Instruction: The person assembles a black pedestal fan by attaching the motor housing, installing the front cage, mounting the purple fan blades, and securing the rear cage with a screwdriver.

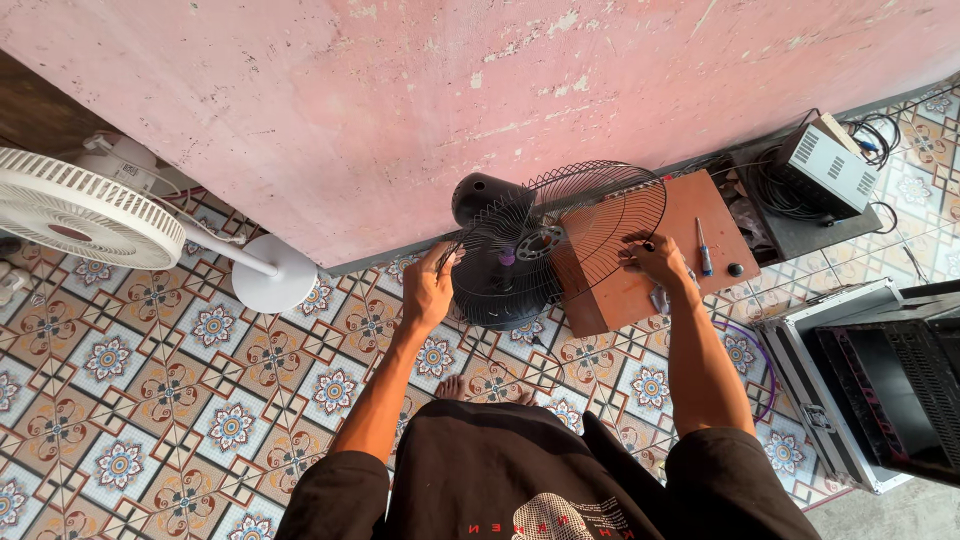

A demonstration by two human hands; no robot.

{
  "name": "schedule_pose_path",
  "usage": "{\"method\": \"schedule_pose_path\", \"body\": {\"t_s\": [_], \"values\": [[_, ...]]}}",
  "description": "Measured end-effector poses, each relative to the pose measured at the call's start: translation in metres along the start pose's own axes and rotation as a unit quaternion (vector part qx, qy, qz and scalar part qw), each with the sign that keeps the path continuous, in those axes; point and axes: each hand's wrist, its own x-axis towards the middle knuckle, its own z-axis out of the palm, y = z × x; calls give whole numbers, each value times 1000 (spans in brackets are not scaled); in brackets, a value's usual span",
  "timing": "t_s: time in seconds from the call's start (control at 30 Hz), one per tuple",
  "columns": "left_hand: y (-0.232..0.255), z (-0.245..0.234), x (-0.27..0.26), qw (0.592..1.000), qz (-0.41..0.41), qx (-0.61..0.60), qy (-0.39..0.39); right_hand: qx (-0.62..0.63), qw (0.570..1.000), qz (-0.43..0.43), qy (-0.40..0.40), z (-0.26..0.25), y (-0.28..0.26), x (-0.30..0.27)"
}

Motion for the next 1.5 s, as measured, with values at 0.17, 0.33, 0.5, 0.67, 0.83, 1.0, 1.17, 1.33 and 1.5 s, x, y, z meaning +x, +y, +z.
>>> {"method": "schedule_pose_path", "body": {"t_s": [0.17,0.33,0.5,0.67,0.83,1.0,1.17,1.33,1.5], "values": [[-33,-21,-4,991,-136,-4,3,234,965,48,-110,-1,-27,-47],[-84,-68,10,966,-202,-161,15,229,973,9,-40,5,-50,-59],[-83,-110,19,957,-135,-255,-41,-100,991,-90,-16,48,-78,-29],[-79,-121,24,951,-137,-275,-40,-279,928,-240,-51,80,-75,-2],[-89,-117,21,956,-119,-263,-43,0,977,-87,-193,101,-48,-10],[-94,-110,18,961,-119,-239,-71,0,955,-90,-283,132,-38,-37],[-90,-108,26,954,-146,-243,-95,16,950,-76,-301,150,-43,-36],[-85,-98,39,951,-127,-265,-99,-19,921,-121,-370,128,-73,-42],[-85,-75,45,963,-127,-219,-95,-63,954,-58,-288,118,-86,-60]]}}
